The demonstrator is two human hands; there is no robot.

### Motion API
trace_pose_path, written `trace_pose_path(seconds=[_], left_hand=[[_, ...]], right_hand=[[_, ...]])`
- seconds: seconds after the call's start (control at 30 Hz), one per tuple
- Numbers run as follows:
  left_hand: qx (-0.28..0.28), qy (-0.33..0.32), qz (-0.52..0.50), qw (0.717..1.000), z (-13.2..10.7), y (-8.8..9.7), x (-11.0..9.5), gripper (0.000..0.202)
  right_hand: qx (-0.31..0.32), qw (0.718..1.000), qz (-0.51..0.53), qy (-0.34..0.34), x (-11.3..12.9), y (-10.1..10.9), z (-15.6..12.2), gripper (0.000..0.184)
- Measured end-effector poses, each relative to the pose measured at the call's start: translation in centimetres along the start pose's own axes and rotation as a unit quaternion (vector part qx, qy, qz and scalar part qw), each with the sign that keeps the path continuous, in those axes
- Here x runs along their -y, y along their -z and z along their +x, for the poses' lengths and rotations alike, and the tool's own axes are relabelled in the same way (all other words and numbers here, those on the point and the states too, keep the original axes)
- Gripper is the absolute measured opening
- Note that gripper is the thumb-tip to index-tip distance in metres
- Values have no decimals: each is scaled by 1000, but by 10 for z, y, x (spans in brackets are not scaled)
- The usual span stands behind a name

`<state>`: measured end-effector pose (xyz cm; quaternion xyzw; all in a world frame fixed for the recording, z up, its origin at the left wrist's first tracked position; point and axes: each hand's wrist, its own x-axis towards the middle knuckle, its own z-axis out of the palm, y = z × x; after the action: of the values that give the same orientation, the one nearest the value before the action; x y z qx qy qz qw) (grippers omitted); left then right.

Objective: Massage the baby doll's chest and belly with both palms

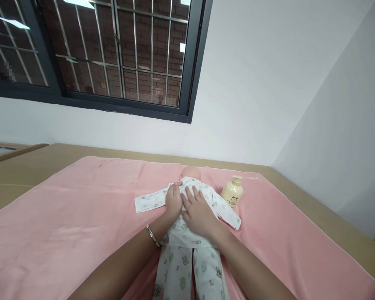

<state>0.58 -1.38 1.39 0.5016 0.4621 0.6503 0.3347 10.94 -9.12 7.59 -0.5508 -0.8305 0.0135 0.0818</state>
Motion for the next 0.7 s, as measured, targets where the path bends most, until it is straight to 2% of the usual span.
trace_pose_path(seconds=[0.1, 0.17, 0.23, 0.3, 0.4, 0.53, 0.7], left_hand=[[2, -1, -1, 1000, 0, 0, 0, 51], [-1, 0, -3, 1000, -1, 0, -2, 50], [-1, 3, -7, 1000, -2, 0, -4, 49], [0, 4, -9, 1000, -2, 0, -5, 49], [0, 3, -9, 1000, -3, 1, -6, 48], [-3, 0, -13, 1000, -3, 0, -5, 48], [-1, 1, -8, 1000, -2, 0, -5, 47]], right_hand=[[27, 998, 29, 55, 4, 12, -6, 55], [41, 996, 71, 27, -2, 23, -5, 48], [25, 994, 99, -24, -13, 28, -1, 46], [-6, 993, 97, -62, -23, 24, 5, 50], [-18, 996, 54, -72, -26, 11, 10, 61], [24, 998, -22, -44, -5, 7, -2, 65], [104, 991, -78, -26, 20, 24, -27, 66]])
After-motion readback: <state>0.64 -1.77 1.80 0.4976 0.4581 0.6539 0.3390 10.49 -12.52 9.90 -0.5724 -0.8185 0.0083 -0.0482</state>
